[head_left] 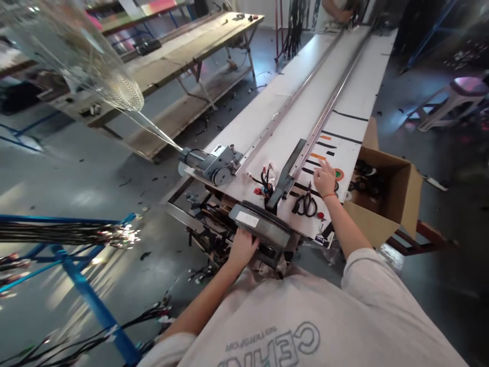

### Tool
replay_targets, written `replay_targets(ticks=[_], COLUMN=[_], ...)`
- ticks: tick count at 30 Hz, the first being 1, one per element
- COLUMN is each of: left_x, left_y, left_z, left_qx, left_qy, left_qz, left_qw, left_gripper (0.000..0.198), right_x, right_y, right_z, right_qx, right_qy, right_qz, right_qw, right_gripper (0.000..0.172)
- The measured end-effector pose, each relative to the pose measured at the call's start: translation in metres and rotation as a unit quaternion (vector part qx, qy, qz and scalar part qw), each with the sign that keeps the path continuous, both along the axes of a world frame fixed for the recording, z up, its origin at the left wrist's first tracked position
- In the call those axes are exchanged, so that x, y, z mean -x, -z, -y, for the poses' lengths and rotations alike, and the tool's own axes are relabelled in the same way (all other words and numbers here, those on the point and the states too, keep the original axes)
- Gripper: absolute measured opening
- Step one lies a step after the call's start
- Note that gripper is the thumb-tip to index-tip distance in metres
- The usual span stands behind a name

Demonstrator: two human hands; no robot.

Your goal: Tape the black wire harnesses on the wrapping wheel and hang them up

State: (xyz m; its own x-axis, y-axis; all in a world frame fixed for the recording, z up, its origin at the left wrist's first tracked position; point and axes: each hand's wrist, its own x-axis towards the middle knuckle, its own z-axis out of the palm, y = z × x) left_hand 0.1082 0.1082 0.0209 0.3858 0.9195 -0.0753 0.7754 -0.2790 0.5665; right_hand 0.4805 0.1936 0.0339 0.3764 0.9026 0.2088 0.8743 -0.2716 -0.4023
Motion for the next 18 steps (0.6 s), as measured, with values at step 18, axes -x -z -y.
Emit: replay_targets(ticks=[18], left_x=[0.142], left_y=[-0.017], left_z=[0.101], left_qx=[0.239], left_qy=[-0.105], left_qz=[0.015], left_qw=[0.965], left_gripper=[0.049], right_x=[-0.054], right_y=[0.017], right_z=[0.021], right_qx=[0.204], right_qy=[0.137], right_qz=[-0.004], right_qw=[0.969], right_gripper=[0.048])
